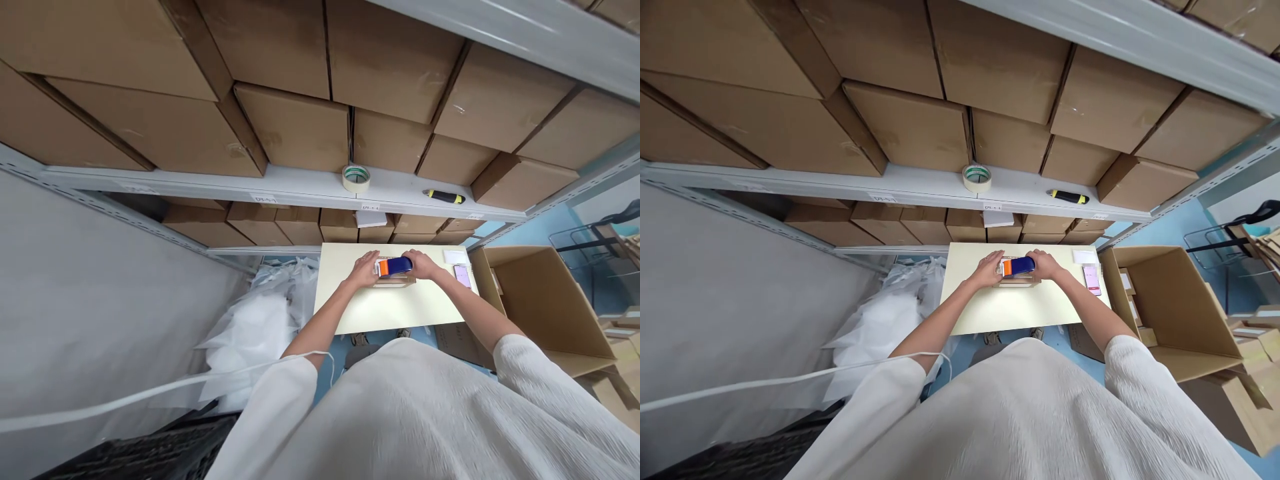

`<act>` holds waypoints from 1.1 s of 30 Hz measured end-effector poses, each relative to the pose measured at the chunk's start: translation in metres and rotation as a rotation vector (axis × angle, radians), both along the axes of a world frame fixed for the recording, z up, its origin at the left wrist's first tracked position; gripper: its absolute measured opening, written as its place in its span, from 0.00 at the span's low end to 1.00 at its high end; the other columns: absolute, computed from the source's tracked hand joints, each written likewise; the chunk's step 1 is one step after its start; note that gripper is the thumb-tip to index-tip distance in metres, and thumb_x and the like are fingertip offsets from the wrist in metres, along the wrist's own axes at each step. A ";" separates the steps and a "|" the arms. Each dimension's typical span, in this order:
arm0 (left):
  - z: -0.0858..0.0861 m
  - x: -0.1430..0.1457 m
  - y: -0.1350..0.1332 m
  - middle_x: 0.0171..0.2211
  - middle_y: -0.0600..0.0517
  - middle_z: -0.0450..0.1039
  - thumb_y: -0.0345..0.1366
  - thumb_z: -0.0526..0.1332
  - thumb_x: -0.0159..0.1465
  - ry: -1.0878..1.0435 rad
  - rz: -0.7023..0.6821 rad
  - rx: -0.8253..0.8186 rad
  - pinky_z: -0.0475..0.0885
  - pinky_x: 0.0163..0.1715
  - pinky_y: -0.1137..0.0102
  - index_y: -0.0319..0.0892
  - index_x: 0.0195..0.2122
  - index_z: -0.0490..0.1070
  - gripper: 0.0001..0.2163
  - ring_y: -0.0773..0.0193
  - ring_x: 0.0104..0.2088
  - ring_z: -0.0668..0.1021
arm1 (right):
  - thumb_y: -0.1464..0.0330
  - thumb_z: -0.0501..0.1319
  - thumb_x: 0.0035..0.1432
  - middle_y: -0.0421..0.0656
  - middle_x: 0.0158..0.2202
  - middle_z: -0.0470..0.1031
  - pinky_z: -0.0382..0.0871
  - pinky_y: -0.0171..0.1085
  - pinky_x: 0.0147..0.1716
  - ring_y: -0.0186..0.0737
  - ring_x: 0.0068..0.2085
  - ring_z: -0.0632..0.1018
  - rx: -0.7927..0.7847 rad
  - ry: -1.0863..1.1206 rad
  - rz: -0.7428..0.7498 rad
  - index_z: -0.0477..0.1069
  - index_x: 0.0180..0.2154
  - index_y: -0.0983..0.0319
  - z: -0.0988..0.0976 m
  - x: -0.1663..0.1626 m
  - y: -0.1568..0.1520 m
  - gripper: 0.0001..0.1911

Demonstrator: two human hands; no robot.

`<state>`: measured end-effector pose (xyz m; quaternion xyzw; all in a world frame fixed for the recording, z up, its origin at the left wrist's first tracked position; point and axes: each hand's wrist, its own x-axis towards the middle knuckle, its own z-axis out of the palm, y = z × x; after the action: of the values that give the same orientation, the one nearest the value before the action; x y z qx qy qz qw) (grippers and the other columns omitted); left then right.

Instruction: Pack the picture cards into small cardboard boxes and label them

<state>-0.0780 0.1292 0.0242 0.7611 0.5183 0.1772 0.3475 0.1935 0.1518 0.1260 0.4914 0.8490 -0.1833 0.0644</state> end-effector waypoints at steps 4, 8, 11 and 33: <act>-0.001 -0.006 0.002 0.81 0.41 0.46 0.37 0.71 0.56 0.159 -0.138 -0.146 0.51 0.78 0.48 0.45 0.81 0.46 0.53 0.43 0.81 0.49 | 0.63 0.71 0.59 0.46 0.51 0.80 0.70 0.38 0.44 0.47 0.49 0.81 -0.043 0.045 -0.023 0.72 0.53 0.57 0.000 0.001 -0.001 0.21; -0.003 -0.008 0.001 0.82 0.40 0.41 0.45 0.76 0.53 0.218 -0.161 -0.149 0.43 0.78 0.43 0.48 0.81 0.44 0.59 0.39 0.81 0.45 | 0.60 0.70 0.61 0.46 0.50 0.82 0.68 0.38 0.43 0.47 0.47 0.81 -0.059 -0.017 -0.065 0.73 0.51 0.57 0.008 -0.001 -0.003 0.18; -0.004 -0.005 0.001 0.81 0.38 0.46 0.44 0.77 0.53 0.241 -0.152 -0.130 0.41 0.78 0.42 0.49 0.80 0.46 0.58 0.38 0.81 0.48 | 0.60 0.69 0.62 0.48 0.50 0.82 0.66 0.40 0.46 0.49 0.48 0.81 -0.047 -0.088 -0.048 0.72 0.50 0.57 0.016 -0.003 -0.004 0.17; -0.002 -0.001 0.002 0.81 0.37 0.46 0.42 0.77 0.55 0.373 -0.138 -0.162 0.34 0.77 0.41 0.49 0.80 0.46 0.56 0.38 0.81 0.48 | 0.59 0.69 0.62 0.51 0.48 0.82 0.58 0.43 0.51 0.54 0.48 0.80 -0.030 -0.202 -0.040 0.71 0.50 0.58 -0.005 0.185 -0.004 0.18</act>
<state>-0.0785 0.1317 0.0225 0.7838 0.5330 -0.0333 0.3168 0.3786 0.1477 0.1208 0.5232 0.8254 -0.1469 0.1533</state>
